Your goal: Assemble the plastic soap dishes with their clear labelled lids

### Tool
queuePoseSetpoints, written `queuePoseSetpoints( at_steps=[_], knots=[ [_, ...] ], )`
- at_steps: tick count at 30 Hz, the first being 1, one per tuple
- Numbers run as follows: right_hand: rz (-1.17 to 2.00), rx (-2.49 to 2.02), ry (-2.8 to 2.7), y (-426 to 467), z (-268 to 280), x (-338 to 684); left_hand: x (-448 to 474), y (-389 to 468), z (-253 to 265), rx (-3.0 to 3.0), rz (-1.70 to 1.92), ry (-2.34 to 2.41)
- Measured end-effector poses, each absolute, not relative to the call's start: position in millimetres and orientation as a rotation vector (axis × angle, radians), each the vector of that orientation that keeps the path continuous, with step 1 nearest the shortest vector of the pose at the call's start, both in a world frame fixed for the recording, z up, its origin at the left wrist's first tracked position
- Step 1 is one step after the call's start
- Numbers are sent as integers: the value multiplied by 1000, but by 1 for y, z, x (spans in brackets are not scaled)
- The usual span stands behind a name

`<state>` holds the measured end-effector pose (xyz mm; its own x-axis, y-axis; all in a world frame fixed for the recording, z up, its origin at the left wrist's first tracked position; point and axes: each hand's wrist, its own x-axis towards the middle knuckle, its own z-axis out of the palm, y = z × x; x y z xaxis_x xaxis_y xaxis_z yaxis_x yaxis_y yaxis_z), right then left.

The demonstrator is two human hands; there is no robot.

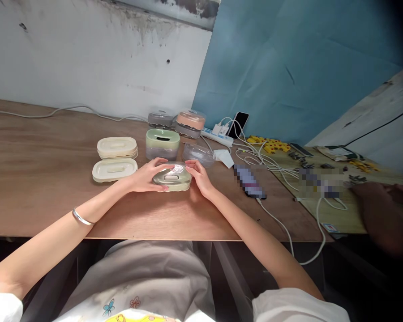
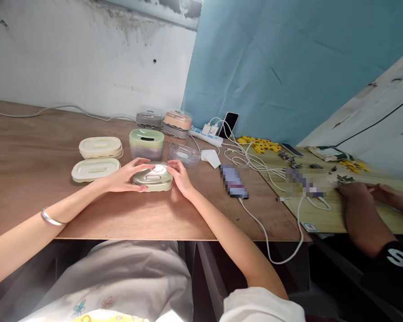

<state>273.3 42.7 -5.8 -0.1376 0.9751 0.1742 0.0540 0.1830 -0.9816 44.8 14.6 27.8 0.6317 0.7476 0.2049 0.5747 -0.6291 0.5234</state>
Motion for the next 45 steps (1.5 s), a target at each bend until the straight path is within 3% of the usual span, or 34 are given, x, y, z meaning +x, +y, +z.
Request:
queuePoseSetpoints(
  at_steps=[15, 45],
  knots=[
    [1217, -954, -1585, 34, 0, 274, 45, 18, 27, 2163, 759, 1040],
    [1170, -912, -1743, 36, -2, 278, 44, 18, 21, 2570, 571, 1064]
  ],
)
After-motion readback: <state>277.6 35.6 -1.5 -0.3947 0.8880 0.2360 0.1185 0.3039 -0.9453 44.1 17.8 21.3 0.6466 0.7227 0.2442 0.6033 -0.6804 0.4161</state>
